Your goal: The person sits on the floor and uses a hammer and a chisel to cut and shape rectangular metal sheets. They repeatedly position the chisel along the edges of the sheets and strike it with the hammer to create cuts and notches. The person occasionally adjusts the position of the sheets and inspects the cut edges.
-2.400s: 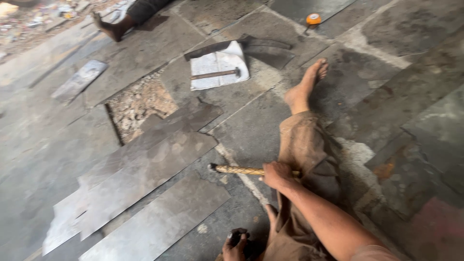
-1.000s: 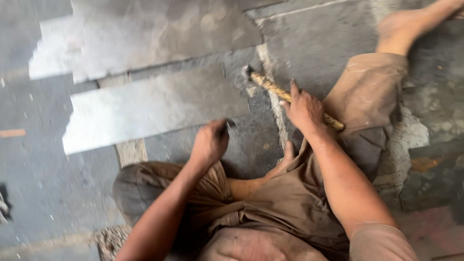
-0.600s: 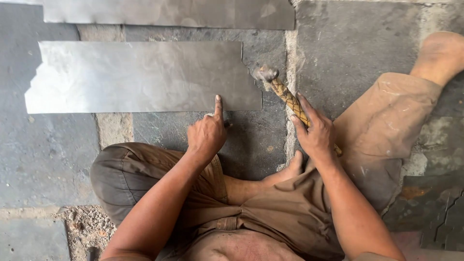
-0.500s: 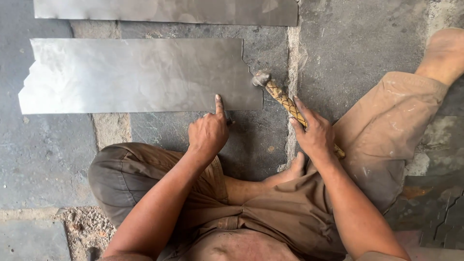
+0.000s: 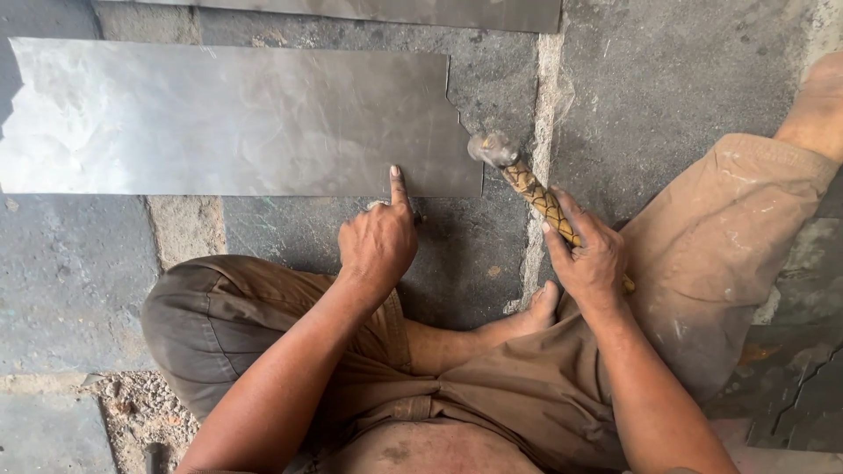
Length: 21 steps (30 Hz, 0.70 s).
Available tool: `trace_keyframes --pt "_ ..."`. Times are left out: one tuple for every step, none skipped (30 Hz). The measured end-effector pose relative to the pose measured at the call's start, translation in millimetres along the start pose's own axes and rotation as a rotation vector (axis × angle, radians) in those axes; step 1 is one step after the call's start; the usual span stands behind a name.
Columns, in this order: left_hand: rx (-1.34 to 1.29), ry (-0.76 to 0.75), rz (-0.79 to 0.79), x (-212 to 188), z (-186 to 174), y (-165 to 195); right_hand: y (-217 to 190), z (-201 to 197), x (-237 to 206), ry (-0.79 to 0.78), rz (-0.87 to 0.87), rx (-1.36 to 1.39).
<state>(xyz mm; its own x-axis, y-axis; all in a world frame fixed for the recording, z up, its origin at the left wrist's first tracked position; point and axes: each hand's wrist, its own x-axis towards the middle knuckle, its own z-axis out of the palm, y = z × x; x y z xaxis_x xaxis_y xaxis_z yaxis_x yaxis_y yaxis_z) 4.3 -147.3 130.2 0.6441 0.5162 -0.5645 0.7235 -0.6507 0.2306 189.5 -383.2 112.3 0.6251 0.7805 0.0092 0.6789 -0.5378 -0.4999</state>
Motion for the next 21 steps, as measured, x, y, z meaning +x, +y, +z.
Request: trace_keyframes --pt "0.007 -0.008 -0.007 0.5 -0.8 0.0 1.3 -2.7 -2.1 -0.04 0.059 -0.045" --pt "0.013 -0.016 -0.01 0.7 -1.4 0.1 2.4 -5.3 -4.9 -0.045 0.081 -0.042" --pt "0.017 -0.026 -0.01 0.8 -1.8 0.3 3.8 -8.3 -7.8 -0.05 0.105 -0.043" --pt "0.024 -0.009 0.006 1.6 -2.3 0.7 5.5 -10.7 -9.9 -0.056 0.126 -0.047" --pt "0.02 0.006 0.012 1.3 -2.1 1.2 7.2 -12.3 -11.7 -0.031 0.114 -0.023" --pt "0.012 0.01 0.006 0.7 -2.0 1.9 9.0 -13.8 -13.5 -0.021 0.1 0.004" --pt "-0.006 0.004 -0.005 0.2 -1.7 2.7 10.1 -14.0 -15.8 -0.013 0.097 0.034" --pt "-0.01 0.004 -0.005 0.0 -1.8 3.2 11.2 -13.7 -17.3 -0.027 0.077 0.014" --pt "-0.009 0.013 0.002 -0.1 -2.0 3.8 12.3 -13.6 -18.3 -0.029 0.058 -0.006" --pt "0.001 -0.01 0.001 -0.4 -2.3 4.4 13.2 -13.6 -19.6 -0.031 0.037 -0.028" --pt "0.012 -0.029 0.0 -0.6 -3.0 4.5 14.0 -14.2 -21.2 -0.018 0.036 -0.021" --pt "0.02 -0.047 -0.006 -0.8 -3.8 4.5 14.5 -14.9 -22.6 -0.007 0.03 -0.013" --pt "0.009 -0.031 -0.005 -1.0 -4.7 4.3 14.9 -15.5 -23.8 -0.01 0.019 -0.003" --pt "-0.004 -0.022 -0.009 -1.6 -5.4 4.2 15.3 -16.1 -24.9 -0.033 0.012 0.003" --pt "-0.01 -0.012 -0.007 -2.0 -6.3 3.9 15.6 -16.6 -25.8 -0.05 0.011 0.011" --pt "-0.008 -0.011 -0.01 -2.6 -7.1 3.8 16.0 -16.9 -26.6 -0.057 0.016 0.017" --pt "-0.007 -0.006 -0.009 -3.0 -7.7 3.8 16.4 -16.8 -27.2 -0.057 0.024 0.028" --pt "-0.009 0.001 -0.005 -3.5 -8.3 3.9 16.9 -16.7 -28.1 -0.058 0.03 0.034" --pt "-0.002 -0.006 0.003 -4.0 -8.7 4.0 17.6 -16.4 -29.1 -0.057 0.037 0.04" --pt "0.003 -0.007 0.008 -4.2 -9.3 3.9 18.2 -16.2 -30.5 -0.05 0.061 0.041" --pt "0.0 -0.012 -0.001 -4.6 -9.7 3.8 18.9 -16.0 -32.0 -0.058 0.077 0.044"
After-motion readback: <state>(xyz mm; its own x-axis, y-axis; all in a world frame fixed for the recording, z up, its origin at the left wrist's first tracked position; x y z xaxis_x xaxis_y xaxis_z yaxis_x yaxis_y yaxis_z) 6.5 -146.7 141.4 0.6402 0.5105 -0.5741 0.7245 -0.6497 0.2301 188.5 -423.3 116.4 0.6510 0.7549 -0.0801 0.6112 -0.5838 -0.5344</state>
